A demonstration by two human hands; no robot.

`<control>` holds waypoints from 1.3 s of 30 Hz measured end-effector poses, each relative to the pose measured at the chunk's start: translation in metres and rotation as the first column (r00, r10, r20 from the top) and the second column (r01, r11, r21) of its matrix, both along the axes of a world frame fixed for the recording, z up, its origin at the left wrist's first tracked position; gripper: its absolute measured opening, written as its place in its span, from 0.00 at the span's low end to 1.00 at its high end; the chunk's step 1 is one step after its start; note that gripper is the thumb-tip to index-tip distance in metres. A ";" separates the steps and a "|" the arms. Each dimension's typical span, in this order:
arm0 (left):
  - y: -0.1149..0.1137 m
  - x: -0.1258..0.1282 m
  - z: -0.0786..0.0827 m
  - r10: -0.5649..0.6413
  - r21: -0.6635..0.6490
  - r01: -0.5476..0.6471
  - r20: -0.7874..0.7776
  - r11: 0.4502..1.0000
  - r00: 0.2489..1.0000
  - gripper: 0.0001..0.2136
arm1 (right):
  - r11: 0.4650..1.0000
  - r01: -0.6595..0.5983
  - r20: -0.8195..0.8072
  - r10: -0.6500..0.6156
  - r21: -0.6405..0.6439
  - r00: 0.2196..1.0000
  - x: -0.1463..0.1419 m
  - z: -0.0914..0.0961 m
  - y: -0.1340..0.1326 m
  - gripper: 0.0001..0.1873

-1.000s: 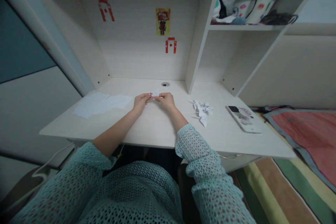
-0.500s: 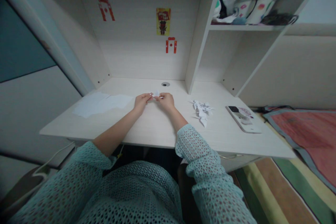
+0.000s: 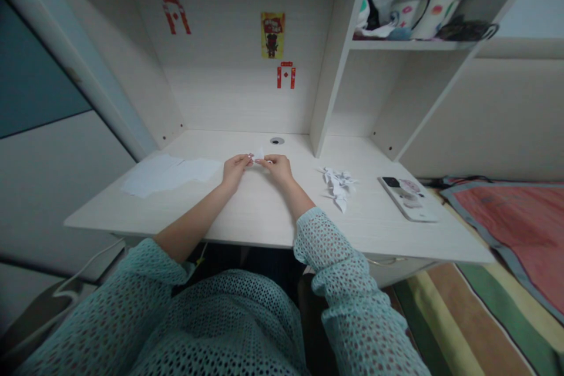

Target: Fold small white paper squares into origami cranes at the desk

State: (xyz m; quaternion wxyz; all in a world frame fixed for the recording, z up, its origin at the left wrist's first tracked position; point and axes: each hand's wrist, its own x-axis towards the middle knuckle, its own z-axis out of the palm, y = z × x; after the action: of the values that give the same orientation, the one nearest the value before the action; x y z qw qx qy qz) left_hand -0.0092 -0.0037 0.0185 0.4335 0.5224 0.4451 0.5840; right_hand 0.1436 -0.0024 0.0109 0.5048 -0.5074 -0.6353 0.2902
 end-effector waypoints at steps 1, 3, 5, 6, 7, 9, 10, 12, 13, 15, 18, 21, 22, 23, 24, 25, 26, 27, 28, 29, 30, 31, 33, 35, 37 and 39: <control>0.000 0.000 0.000 0.011 -0.010 -0.012 -0.004 1.000 1.000 0.12 | 1.000 0.001 -0.026 0.000 0.008 1.000 0.000 0.000 0.001 0.21; -0.001 -0.001 0.002 0.023 -0.030 -0.024 -0.021 0.999 1.000 0.12 | 1.000 0.009 -0.074 -0.007 0.030 0.997 0.001 -0.002 0.003 0.21; -0.003 -0.001 0.003 0.022 -0.036 -0.023 -0.035 0.999 0.999 0.12 | 0.999 0.023 -0.092 -0.020 0.037 0.996 0.001 -0.002 0.004 0.20; -0.003 -0.001 0.004 0.019 -0.034 -0.020 -0.036 0.999 0.999 0.12 | 0.999 0.027 -0.098 -0.024 0.036 0.995 0.002 -0.002 0.004 0.20; -0.004 -0.001 0.005 0.015 -0.030 -0.016 -0.034 0.999 0.999 0.12 | 0.999 0.030 -0.106 -0.027 0.035 0.994 0.002 -0.002 0.004 0.20; -0.005 0.000 0.005 -0.007 -0.024 0.006 -0.027 1.000 1.000 0.13 | 0.999 0.026 -0.132 -0.022 0.027 0.991 0.002 -0.001 0.003 0.20; -0.005 0.000 0.004 -0.025 -0.026 0.024 -0.026 0.999 0.999 0.13 | 0.999 0.022 -0.149 -0.018 0.024 0.989 0.002 -0.001 0.003 0.19; -0.004 0.001 0.002 -0.070 -0.041 0.068 -0.042 0.997 0.997 0.13 | 1.000 0.017 -0.169 -0.014 0.020 0.986 0.001 0.000 0.002 0.20; -0.003 0.001 0.000 -0.092 -0.050 0.089 -0.057 0.995 0.994 0.12 | 1.000 0.017 -0.168 -0.014 0.018 0.986 0.001 0.001 0.002 0.20; -0.001 0.001 -0.003 -0.122 -0.066 0.117 -0.082 0.991 0.989 0.11 | 1.000 0.013 -0.149 -0.011 0.016 0.989 0.000 0.002 0.001 0.21; 0.004 0.000 -0.008 -0.116 -0.076 0.109 -0.087 0.991 0.989 0.12 | 0.999 0.033 -0.111 -0.030 0.022 0.993 0.000 0.003 0.002 0.24; 0.011 -0.001 -0.014 -0.088 -0.037 0.084 -0.111 0.996 0.990 0.12 | 0.998 0.061 -0.116 -0.057 0.030 0.992 0.002 0.004 0.003 0.26; 0.014 -0.001 -0.017 -0.094 -0.010 0.093 -0.129 0.996 0.987 0.12 | 0.998 0.058 -0.129 -0.053 0.033 0.990 0.003 0.004 0.003 0.25; 0.016 -0.002 -0.019 -0.099 0.024 0.104 -0.150 0.994 0.984 0.12 | 0.998 0.049 -0.145 -0.043 0.038 0.988 0.003 0.004 0.004 0.24; 0.018 -0.002 -0.021 -0.097 0.049 0.107 -0.175 0.993 0.980 0.12 | 0.998 0.039 -0.160 -0.032 0.045 0.987 0.004 0.003 0.004 0.22; 0.019 -0.002 -0.023 -0.090 0.063 0.105 -0.202 0.992 0.975 0.12 | 0.998 0.033 -0.171 -0.024 0.051 0.985 0.004 0.003 0.004 0.20; 0.020 -0.002 -0.025 -0.081 0.074 0.101 -0.228 0.992 0.970 0.12 | 0.998 0.030 -0.174 -0.020 0.056 0.985 0.004 0.002 0.004 0.19; 0.020 -0.002 -0.026 -0.073 0.080 0.096 -0.251 0.992 0.965 0.13 | 0.998 0.032 -0.168 -0.021 0.061 0.986 0.004 0.002 0.004 0.18; 0.020 -0.002 -0.026 -0.067 0.085 0.094 -0.270 0.992 0.960 0.13 | 0.997 0.038 -0.153 -0.027 0.065 0.988 0.004 0.002 0.003 0.17; 0.019 -0.003 -0.026 -0.064 0.090 0.093 -0.287 0.992 0.956 0.13 | 0.997 0.044 -0.130 -0.035 0.068 0.991 0.004 0.003 0.003 0.16; 0.018 -0.003 -0.025 -0.061 0.095 0.094 -0.302 0.991 0.951 0.13 | 0.996 0.050 -0.104 -0.042 0.073 0.994 0.004 0.003 0.002 0.15; 0.016 -0.003 -0.024 -0.059 0.100 0.095 -0.317 0.990 0.947 0.12 | 0.995 0.052 -0.075 -0.046 0.080 0.996 0.004 0.004 0.001 0.15; 0.012 -0.005 -0.019 -0.047 0.102 0.088 -0.353 0.991 0.935 0.11 | 0.994 0.045 -0.011 -0.044 0.096 0.999 0.005 0.005 0.000 0.14; 0.008 -0.006 -0.014 -0.020 0.098 0.064 -0.402 0.993 0.915 0.10 | 0.993 0.030 0.054 -0.036 0.110 0.998 0.005 0.005 -0.001 0.13; 0.004 -0.007 -0.009 0.048 0.112 0.000 -0.425 0.994 0.904 0.09 | 0.993 0.023 0.100 -0.035 0.119 0.994 0.005 0.005 -0.002 0.13; 0.000 -0.007 -0.004 0.105 0.134 -0.052 -0.426 0.990 0.899 0.10 | 0.990 0.049 0.116 -0.065 0.133 0.991 0.004 0.005 -0.004 0.14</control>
State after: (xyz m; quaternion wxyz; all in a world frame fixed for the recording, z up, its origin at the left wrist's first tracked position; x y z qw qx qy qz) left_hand -0.0163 -0.0038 0.0145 0.2682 0.6454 0.5150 0.4964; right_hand 0.1475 -0.0061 0.0160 0.5057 -0.5080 -0.6671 0.2029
